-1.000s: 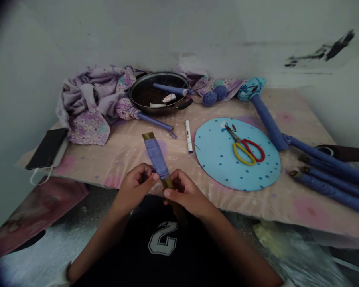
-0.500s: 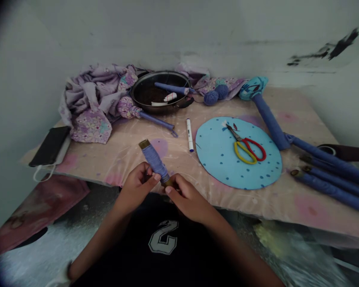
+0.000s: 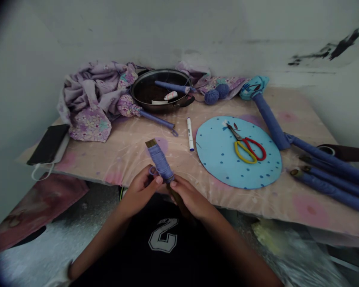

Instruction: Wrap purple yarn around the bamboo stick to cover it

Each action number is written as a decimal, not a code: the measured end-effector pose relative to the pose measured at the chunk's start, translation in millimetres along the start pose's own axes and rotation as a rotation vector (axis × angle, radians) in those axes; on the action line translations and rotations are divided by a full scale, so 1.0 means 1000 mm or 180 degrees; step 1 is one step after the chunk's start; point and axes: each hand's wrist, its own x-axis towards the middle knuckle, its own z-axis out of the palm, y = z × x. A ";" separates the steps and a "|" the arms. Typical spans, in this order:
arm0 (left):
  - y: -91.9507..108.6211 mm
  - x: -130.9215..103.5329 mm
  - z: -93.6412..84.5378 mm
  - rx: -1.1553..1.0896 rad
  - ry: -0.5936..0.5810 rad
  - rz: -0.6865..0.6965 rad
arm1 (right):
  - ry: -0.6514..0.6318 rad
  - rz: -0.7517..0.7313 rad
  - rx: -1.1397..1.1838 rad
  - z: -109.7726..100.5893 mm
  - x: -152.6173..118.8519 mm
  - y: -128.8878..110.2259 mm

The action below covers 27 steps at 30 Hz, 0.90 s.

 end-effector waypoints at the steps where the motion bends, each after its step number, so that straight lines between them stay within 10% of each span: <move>1: 0.000 0.000 -0.001 0.0034 -0.0003 0.0001 | 0.0012 0.0006 0.0066 -0.002 0.000 0.002; 9: 0.012 -0.004 -0.001 0.0643 0.0053 -0.0221 | 0.0130 0.0190 0.0197 0.004 -0.003 -0.011; 16: 0.013 -0.004 0.001 0.1186 0.0275 -0.0106 | 0.0721 0.0081 -0.1384 0.010 -0.005 -0.017; 22: 0.013 -0.004 0.001 0.1329 0.0452 -0.0137 | -0.0110 0.0155 -0.1113 0.002 -0.011 -0.022; 27: 0.015 -0.006 0.000 0.1272 0.0412 -0.0048 | 0.0050 -0.0213 -0.1252 -0.004 -0.008 -0.017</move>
